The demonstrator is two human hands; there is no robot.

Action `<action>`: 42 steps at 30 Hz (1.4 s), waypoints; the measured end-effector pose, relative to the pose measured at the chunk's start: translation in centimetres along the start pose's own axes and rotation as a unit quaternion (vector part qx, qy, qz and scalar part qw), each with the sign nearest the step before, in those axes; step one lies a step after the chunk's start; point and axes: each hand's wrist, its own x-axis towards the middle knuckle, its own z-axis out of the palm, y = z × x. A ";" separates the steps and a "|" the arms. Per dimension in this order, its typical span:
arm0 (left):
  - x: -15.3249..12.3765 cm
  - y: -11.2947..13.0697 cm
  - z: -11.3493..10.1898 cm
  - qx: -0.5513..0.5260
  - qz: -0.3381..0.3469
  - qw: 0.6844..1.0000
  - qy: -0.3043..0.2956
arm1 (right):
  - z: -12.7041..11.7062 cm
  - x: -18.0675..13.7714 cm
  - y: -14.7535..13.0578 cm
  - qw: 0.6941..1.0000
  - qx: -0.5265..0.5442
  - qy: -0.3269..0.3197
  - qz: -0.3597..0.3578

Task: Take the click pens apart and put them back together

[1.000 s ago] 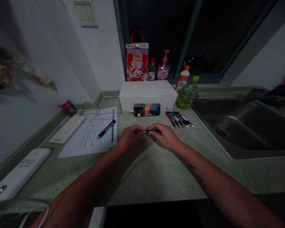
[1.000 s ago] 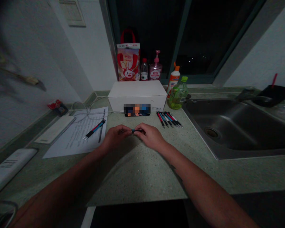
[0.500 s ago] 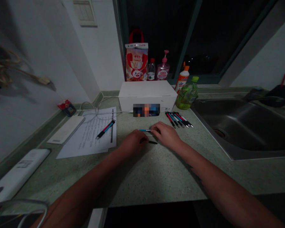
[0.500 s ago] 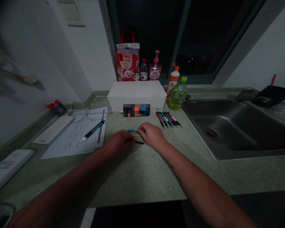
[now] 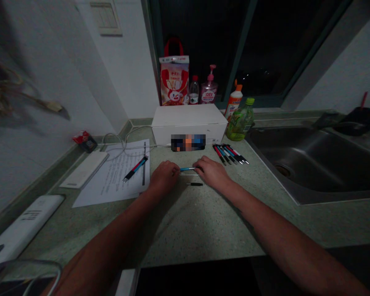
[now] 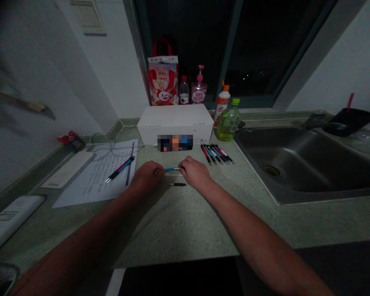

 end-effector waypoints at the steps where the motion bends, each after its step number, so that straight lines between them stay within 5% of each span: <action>1: 0.1 -0.2 0.2 0.004 -0.002 1.000 -0.005 | -0.1 0.0 0.1 1.000 -0.004 0.000 0.005; 27: 0.9 -0.3 1.0 0.022 0.022 0.998 -0.045 | 0.0 -0.4 0.2 1.000 0.001 -0.006 -0.011; 35: 0.9 0.0 1.3 -0.051 0.041 0.998 -0.013 | 0.2 -0.3 -0.5 0.998 -0.009 -0.010 -0.057; 42: 0.7 -0.3 1.4 -0.065 0.030 0.997 0.003 | 0.2 -0.3 0.0 0.998 0.048 0.042 -0.026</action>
